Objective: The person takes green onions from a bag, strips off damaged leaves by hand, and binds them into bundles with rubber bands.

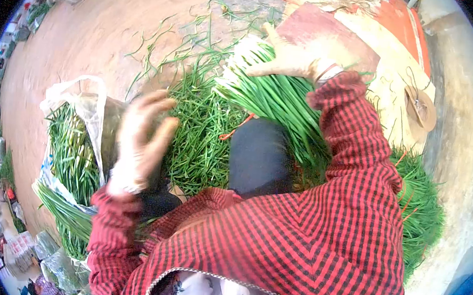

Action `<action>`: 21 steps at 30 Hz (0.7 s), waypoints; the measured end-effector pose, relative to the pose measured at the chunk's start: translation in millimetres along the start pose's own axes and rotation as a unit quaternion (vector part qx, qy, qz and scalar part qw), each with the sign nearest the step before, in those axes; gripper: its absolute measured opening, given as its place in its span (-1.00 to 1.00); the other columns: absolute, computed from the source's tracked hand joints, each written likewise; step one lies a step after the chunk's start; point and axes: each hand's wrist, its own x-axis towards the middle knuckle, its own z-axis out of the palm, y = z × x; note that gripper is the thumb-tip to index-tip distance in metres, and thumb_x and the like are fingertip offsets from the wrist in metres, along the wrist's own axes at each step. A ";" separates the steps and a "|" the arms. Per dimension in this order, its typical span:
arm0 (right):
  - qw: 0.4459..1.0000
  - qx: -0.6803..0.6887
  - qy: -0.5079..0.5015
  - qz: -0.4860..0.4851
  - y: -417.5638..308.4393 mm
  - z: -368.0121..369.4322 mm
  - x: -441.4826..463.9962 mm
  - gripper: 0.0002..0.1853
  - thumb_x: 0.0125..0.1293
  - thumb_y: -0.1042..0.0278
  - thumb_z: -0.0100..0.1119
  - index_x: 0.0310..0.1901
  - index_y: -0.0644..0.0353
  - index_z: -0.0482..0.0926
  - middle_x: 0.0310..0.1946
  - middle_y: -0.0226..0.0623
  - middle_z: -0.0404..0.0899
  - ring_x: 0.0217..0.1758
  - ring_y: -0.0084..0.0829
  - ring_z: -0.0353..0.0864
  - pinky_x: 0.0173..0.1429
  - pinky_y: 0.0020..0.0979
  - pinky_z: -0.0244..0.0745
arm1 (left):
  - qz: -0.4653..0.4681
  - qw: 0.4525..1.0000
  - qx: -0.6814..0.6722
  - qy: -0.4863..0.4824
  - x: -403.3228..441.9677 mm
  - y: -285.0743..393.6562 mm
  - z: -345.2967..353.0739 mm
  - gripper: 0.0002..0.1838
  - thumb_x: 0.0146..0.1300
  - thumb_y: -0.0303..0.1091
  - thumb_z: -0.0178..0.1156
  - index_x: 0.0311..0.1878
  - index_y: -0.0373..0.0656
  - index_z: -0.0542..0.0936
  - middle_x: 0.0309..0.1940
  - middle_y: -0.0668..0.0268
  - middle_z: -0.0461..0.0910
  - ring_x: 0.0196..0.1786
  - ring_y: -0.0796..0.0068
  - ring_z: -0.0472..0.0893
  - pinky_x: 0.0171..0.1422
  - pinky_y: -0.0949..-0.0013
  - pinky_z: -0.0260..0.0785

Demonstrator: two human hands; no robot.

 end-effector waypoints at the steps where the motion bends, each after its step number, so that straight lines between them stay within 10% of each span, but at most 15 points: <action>1: 1.000 0.003 0.001 0.003 2.8 -9.7 -7.1 0.26 0.03 -0.33 0.32 0.46 0.37 -0.21 0.38 0.22 0.12 0.46 -0.05 0.16 0.48 -0.28 0.09 | -0.033 0.997 -0.027 -0.057 4.4 7.6 28.1 -0.65 0.17 -0.32 0.30 0.02 -0.21 0.58 0.08 0.11 0.55 0.18 0.16 0.51 0.29 0.20 0.31; 4: 0.984 -0.132 -0.078 0.091 19.7 -13.7 -20.2 0.26 0.01 -0.43 0.27 0.45 0.39 -0.13 0.28 0.21 0.30 0.37 -0.06 0.30 0.44 -0.30 0.16 | -0.121 0.975 -0.085 -0.168 -10.7 -4.8 115.0 -0.49 0.23 0.02 0.24 0.04 -0.23 0.57 0.03 0.03 0.57 0.14 0.05 0.52 0.24 0.20 0.35; 8: 0.990 -0.112 0.037 0.084 21.0 14.5 -31.1 0.05 0.10 -0.44 0.16 0.35 0.36 0.17 0.09 0.22 0.49 0.20 -0.01 0.49 0.27 -0.24 0.36 | 0.054 0.991 -0.113 0.039 22.0 26.5 137.0 -0.89 0.11 -0.35 0.29 -0.27 -0.04 0.61 -0.31 0.39 0.59 -0.28 0.29 0.57 -0.17 0.25 0.42; 11: 0.963 -0.215 0.128 0.103 29.4 46.5 -24.3 -0.33 0.17 -0.16 0.19 0.11 0.27 0.42 -0.22 0.01 0.61 -0.03 -0.04 0.59 0.07 -0.29 0.48 | 0.173 0.976 -0.124 0.046 70.0 53.3 128.7 -0.72 0.17 -0.36 0.23 -0.02 -0.09 0.59 -0.04 0.24 0.59 -0.01 0.16 0.57 0.12 0.21 0.38; 14: 0.946 0.019 0.315 -0.076 40.6 91.7 -37.5 -0.49 0.23 0.04 0.06 0.09 0.24 0.43 -0.01 -0.09 0.53 0.12 -0.15 0.50 0.15 -0.25 0.43 | 0.200 0.975 -0.092 0.032 102.5 63.0 150.6 -0.59 0.28 -0.16 0.11 0.12 -0.15 0.52 0.06 0.18 0.56 0.22 0.10 0.46 0.41 0.05 0.13; 15: 0.899 -0.326 0.289 -0.040 18.1 76.2 -48.0 -0.45 0.19 0.04 0.10 0.12 0.25 0.42 0.04 -0.07 0.50 0.17 -0.15 0.47 0.19 -0.24 0.40 | 0.200 0.975 -0.091 0.031 105.9 52.0 161.5 -0.59 0.28 -0.16 0.11 0.12 -0.15 0.52 0.06 0.18 0.56 0.22 0.10 0.46 0.41 0.05 0.13; 19: 0.969 0.005 0.180 -0.168 48.3 50.2 -56.5 -0.36 0.09 0.05 0.30 0.15 0.28 0.48 0.02 -0.03 0.56 0.15 -0.19 0.52 0.26 -0.29 0.37 | 0.150 0.988 0.031 -0.015 97.0 26.1 192.0 -0.59 0.33 -0.13 0.02 0.15 -0.12 0.52 0.00 0.22 0.59 0.14 0.21 0.49 0.38 0.07 0.13; 21: 0.945 0.322 0.053 0.000 74.3 11.1 -50.4 -0.64 0.29 0.22 0.14 0.03 0.26 0.59 -0.09 -0.15 0.64 0.03 -0.44 0.58 0.16 -0.46 0.42 | 0.125 0.990 0.058 -0.021 94.2 31.4 190.9 -0.61 0.32 -0.15 0.02 0.12 -0.11 0.53 -0.05 0.23 0.59 0.09 0.22 0.51 0.35 0.09 0.14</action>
